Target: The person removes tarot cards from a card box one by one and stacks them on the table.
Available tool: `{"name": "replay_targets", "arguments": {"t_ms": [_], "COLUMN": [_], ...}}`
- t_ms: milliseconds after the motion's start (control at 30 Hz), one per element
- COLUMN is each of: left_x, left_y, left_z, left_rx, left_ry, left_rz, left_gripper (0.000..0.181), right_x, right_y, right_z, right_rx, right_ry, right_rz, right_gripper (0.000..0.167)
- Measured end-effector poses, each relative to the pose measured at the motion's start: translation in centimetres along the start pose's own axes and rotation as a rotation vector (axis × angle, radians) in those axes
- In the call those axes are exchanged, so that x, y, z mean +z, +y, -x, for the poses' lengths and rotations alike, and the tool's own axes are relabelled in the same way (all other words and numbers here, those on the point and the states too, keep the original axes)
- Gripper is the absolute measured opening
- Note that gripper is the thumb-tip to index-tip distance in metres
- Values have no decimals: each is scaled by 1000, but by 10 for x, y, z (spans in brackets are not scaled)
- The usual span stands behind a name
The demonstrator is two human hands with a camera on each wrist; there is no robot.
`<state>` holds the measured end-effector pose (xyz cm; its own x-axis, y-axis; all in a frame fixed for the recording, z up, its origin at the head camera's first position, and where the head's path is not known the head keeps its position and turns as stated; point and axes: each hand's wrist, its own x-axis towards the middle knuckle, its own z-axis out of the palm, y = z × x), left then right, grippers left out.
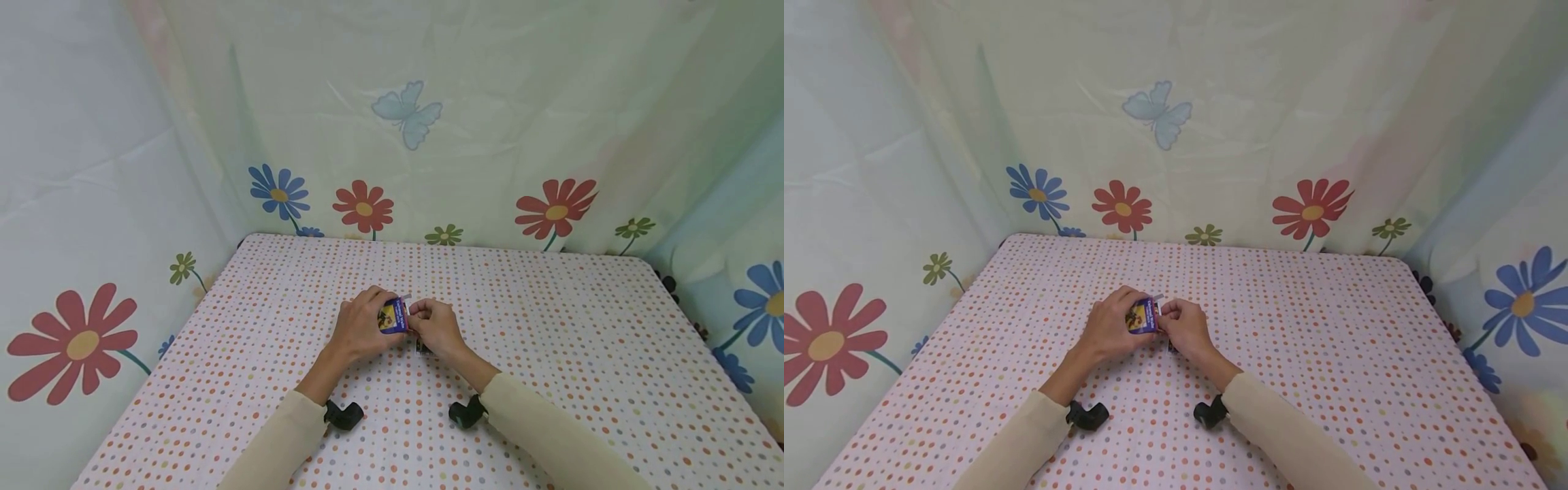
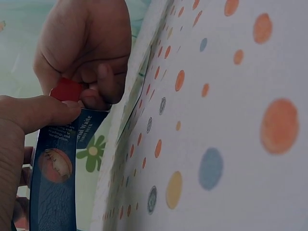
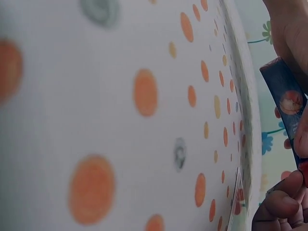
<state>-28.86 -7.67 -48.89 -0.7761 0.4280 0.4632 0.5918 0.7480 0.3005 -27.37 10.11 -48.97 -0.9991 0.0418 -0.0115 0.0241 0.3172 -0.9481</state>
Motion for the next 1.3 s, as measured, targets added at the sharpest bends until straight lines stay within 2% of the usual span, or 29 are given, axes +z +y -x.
{"name": "replay_targets", "arguments": {"t_ms": [233, 467, 933, 1300], "left_x": [1, 0, -1, 1], "left_y": [1, 1, 1, 0], "left_z": [1, 1, 1, 1], "left_rx": [5, 5, -7, 8], "left_ry": [10, 31, 6, 26], "left_rz": [8, 14, 14, 15], "left_gripper": [67, 68, 70, 70], "right_x": [1, -1, -4, -6], "right_y": [3, 2, 5, 5], "right_z": [1, 4, 6, 7], "right_rx": [-13, 22, 44, 36], "right_ry": [-6, -16, -14, -15], "right_rz": [-26, -76, -136, -167], "right_gripper": [9, 7, 9, 20]}}
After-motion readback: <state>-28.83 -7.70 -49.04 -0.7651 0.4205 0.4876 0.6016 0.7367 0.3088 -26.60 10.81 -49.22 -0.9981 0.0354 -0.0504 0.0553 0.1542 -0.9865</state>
